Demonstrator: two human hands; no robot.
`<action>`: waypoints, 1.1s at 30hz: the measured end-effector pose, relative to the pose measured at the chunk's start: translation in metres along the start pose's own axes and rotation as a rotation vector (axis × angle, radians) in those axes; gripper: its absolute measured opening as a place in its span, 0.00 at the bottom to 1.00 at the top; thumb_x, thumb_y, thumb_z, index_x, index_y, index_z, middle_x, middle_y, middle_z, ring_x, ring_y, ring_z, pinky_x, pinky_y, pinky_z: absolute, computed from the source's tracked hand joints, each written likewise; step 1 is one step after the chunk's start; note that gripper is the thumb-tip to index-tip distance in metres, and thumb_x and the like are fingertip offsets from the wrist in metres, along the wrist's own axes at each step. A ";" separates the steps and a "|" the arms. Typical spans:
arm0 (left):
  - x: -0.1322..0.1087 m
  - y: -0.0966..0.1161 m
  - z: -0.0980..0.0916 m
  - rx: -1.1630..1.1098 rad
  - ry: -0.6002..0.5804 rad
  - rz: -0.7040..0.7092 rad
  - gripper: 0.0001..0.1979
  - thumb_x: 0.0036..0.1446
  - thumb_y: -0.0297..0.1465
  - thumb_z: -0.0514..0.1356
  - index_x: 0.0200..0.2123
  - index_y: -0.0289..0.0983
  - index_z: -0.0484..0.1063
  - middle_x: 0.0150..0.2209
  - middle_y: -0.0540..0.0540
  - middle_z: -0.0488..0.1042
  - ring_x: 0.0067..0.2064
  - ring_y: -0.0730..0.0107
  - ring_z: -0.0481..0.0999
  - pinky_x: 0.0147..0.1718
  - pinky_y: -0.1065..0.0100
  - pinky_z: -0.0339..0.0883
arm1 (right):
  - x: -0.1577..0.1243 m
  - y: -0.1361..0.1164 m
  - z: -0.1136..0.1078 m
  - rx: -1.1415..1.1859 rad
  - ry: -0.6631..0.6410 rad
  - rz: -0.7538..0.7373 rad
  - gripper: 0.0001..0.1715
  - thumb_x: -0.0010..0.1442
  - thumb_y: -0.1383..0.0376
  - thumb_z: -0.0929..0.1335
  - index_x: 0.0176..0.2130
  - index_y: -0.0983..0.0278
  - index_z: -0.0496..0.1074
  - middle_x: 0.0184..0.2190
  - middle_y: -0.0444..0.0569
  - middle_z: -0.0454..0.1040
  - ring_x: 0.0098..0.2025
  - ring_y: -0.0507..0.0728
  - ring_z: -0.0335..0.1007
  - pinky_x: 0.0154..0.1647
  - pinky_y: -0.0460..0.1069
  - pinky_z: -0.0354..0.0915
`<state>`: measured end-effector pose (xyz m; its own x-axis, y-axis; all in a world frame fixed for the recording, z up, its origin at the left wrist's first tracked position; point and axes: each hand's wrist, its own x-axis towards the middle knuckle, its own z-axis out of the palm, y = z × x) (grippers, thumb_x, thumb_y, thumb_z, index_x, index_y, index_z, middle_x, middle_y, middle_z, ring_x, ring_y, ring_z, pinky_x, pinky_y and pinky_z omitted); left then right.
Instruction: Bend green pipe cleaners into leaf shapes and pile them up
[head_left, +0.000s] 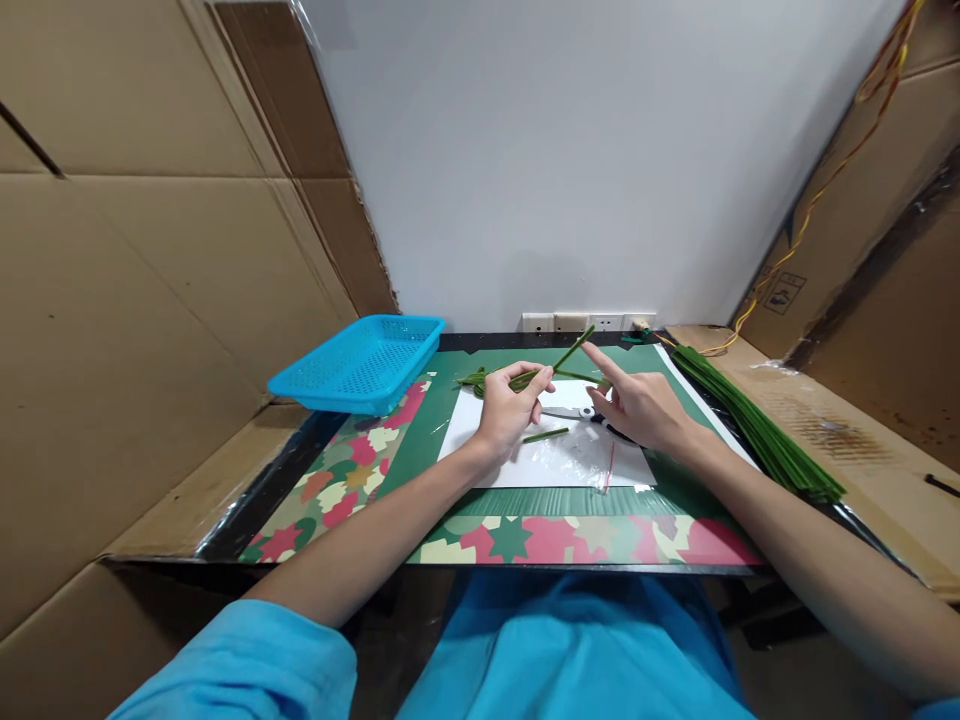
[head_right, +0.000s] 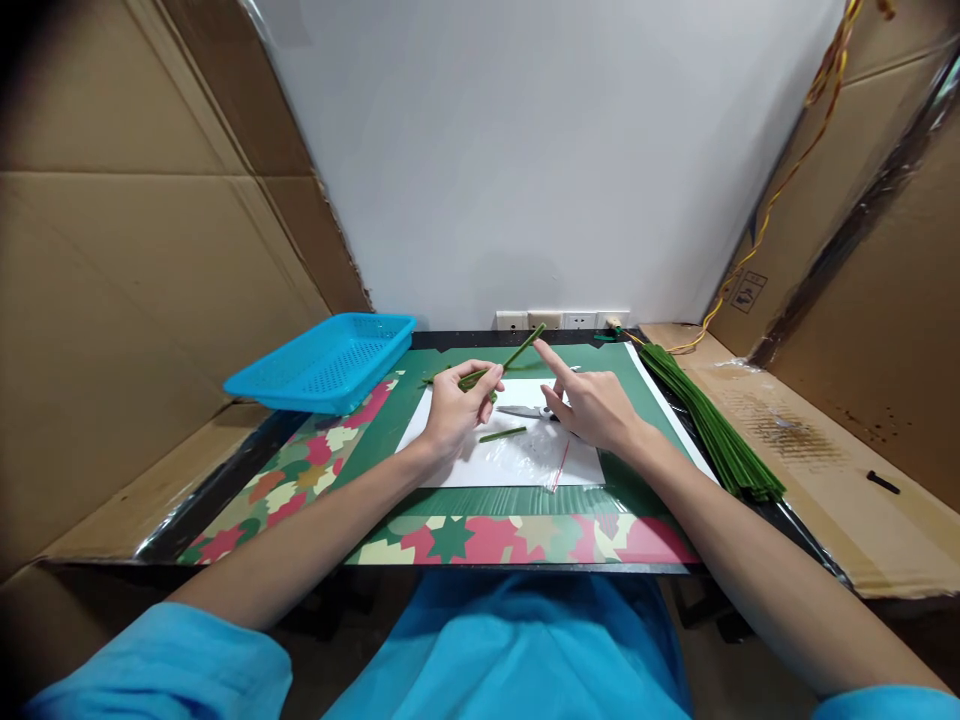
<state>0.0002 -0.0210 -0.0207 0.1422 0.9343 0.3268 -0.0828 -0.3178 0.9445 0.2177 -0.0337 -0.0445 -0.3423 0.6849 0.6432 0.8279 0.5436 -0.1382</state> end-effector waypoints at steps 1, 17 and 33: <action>0.000 0.000 0.000 0.002 0.017 0.017 0.18 0.55 0.44 0.70 0.34 0.34 0.76 0.28 0.50 0.77 0.15 0.84 0.63 0.14 0.75 0.53 | 0.000 0.000 0.000 0.013 0.000 0.005 0.37 0.70 0.62 0.64 0.74 0.62 0.55 0.28 0.43 0.82 0.24 0.55 0.74 0.28 0.48 0.58; -0.005 -0.001 0.002 0.141 -0.064 0.048 0.18 0.57 0.45 0.69 0.34 0.35 0.75 0.26 0.50 0.75 0.15 0.82 0.63 0.13 0.74 0.56 | 0.003 -0.023 0.000 -0.142 0.136 -0.119 0.14 0.71 0.66 0.65 0.46 0.57 0.81 0.23 0.45 0.76 0.30 0.56 0.66 0.29 0.50 0.52; -0.004 -0.002 -0.002 0.193 -0.233 0.002 0.19 0.57 0.45 0.69 0.34 0.33 0.75 0.26 0.48 0.76 0.16 0.80 0.66 0.14 0.75 0.60 | 0.008 -0.022 0.003 0.033 0.217 -0.361 0.09 0.71 0.72 0.64 0.46 0.62 0.73 0.43 0.56 0.75 0.45 0.62 0.67 0.46 0.56 0.69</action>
<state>-0.0019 -0.0237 -0.0238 0.3662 0.8787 0.3063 0.1025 -0.3652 0.9253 0.1953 -0.0387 -0.0385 -0.5036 0.3317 0.7977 0.6563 0.7474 0.1036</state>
